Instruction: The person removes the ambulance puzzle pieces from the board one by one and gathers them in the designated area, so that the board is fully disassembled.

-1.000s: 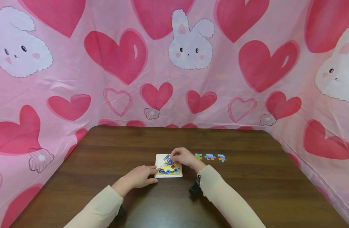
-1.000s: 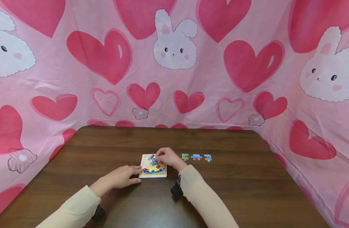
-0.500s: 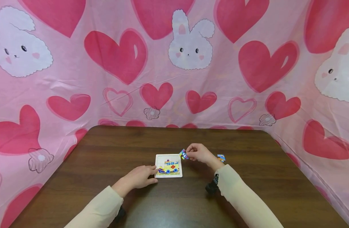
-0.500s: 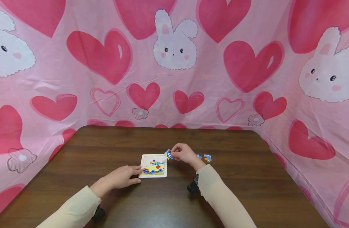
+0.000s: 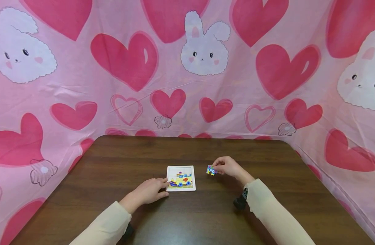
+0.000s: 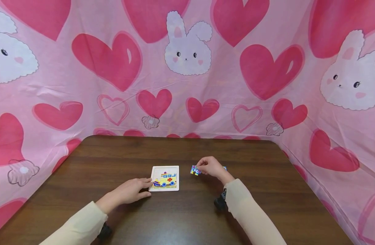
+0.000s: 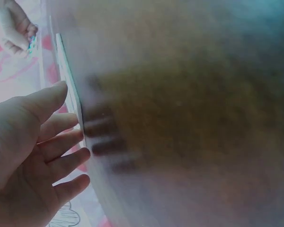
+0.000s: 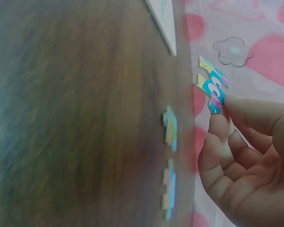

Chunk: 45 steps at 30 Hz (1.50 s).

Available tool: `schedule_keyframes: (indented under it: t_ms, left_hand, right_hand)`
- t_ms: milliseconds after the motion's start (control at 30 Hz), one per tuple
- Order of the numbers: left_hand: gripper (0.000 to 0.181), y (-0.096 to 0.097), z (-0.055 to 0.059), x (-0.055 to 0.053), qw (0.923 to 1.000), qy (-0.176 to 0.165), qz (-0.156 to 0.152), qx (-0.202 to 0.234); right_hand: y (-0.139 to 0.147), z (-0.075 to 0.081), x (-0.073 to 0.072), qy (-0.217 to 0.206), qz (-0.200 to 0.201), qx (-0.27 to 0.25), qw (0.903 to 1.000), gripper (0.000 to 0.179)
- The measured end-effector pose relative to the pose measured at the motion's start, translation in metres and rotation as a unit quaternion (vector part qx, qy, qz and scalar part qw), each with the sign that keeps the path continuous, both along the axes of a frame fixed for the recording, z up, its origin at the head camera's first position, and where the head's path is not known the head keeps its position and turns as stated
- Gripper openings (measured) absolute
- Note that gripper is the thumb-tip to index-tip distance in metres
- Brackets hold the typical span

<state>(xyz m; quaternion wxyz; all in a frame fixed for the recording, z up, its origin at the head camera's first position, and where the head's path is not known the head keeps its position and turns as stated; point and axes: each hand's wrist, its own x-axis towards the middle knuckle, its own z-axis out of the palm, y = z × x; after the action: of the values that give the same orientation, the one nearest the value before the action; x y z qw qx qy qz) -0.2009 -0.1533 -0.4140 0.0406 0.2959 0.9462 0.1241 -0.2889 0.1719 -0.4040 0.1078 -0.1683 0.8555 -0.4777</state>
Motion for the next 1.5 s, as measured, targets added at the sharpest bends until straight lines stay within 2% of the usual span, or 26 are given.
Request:
schedule_keyframes:
  t_ms: [300,633,1067,1500]
  left_hand:
    - [0.036,-0.002,-0.003,0.0,0.999,0.042,-0.016,-0.001]
    - [0.034,-0.003,-0.005,-0.003,0.9978,0.059,-0.028,0.0]
    - [0.034,-0.003,-0.007,-0.003,0.9981,0.057,-0.024,0.003]
    - [0.034,-0.002,-0.007,-0.004,0.9991,0.04,-0.014,-0.003]
  right_hand:
    - [0.011,-0.01,0.004,-0.013,0.013,0.038,0.9991,0.009]
    - [0.011,-0.019,0.003,0.0,0.002,0.057,0.9984,0.006]
    - [0.004,-0.022,0.002,0.022,-0.029,0.112,0.993,0.008]
    - [0.002,-0.023,0.002,0.036,-0.035,0.115,0.9921,0.01]
